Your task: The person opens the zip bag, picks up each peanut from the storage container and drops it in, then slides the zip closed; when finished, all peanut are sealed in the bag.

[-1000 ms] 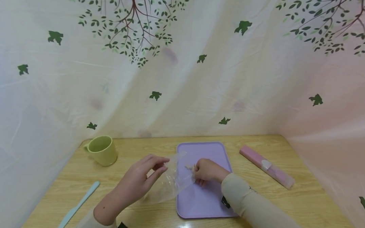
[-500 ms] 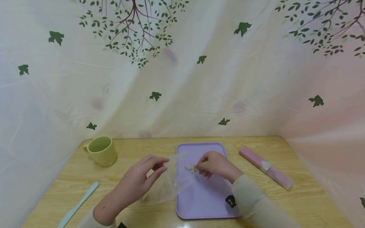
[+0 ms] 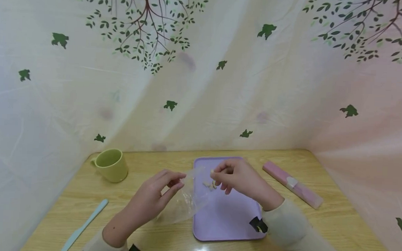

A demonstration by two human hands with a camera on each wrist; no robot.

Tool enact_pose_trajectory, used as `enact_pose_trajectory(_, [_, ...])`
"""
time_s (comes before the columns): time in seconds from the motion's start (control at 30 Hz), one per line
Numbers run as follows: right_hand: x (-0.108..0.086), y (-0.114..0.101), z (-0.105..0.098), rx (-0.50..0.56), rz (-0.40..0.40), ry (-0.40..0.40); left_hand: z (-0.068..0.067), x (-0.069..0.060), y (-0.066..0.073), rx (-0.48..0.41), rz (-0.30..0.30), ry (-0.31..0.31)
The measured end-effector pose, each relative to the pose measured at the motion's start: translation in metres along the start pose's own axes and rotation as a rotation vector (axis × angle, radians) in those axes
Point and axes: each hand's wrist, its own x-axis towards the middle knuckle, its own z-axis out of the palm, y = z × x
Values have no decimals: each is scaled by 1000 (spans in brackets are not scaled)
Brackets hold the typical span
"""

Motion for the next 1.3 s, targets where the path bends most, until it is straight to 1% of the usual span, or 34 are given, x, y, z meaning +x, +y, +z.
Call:
enact_pose_trajectory(0.1, [-5,-10,8,-2,-39,-15,0,1,-1,5,6,7])
enact_pose_trajectory(0.33, [-10,-25,20,-10,-79,-27,0,2,-2,1,7,7])
enact_pose_trajectory(0.47, [-8,-28,24,-6,-93,-40,0,2,-2,-1,10,5])
enact_pose_trajectory(0.67, [-5,-25,27,-9,-86,-58,0,3,-4,-2,25,7])
enact_pose_trajectory(0.87, [-1,-21,23,-37,-74,-41,0,5,-5,-3,32,2])
enact_pose_trajectory(1.0, [2,-15,17,-33,-69,-22,0,6,-6,-8,24,-5])
enact_pose_trajectory(1.1, [8,-9,11,-20,-41,0,0,7,-7,-11,17,-7])
enact_pose_trajectory(1.3, [23,5,0,28,56,70,1,7,-8,-10,5,-14])
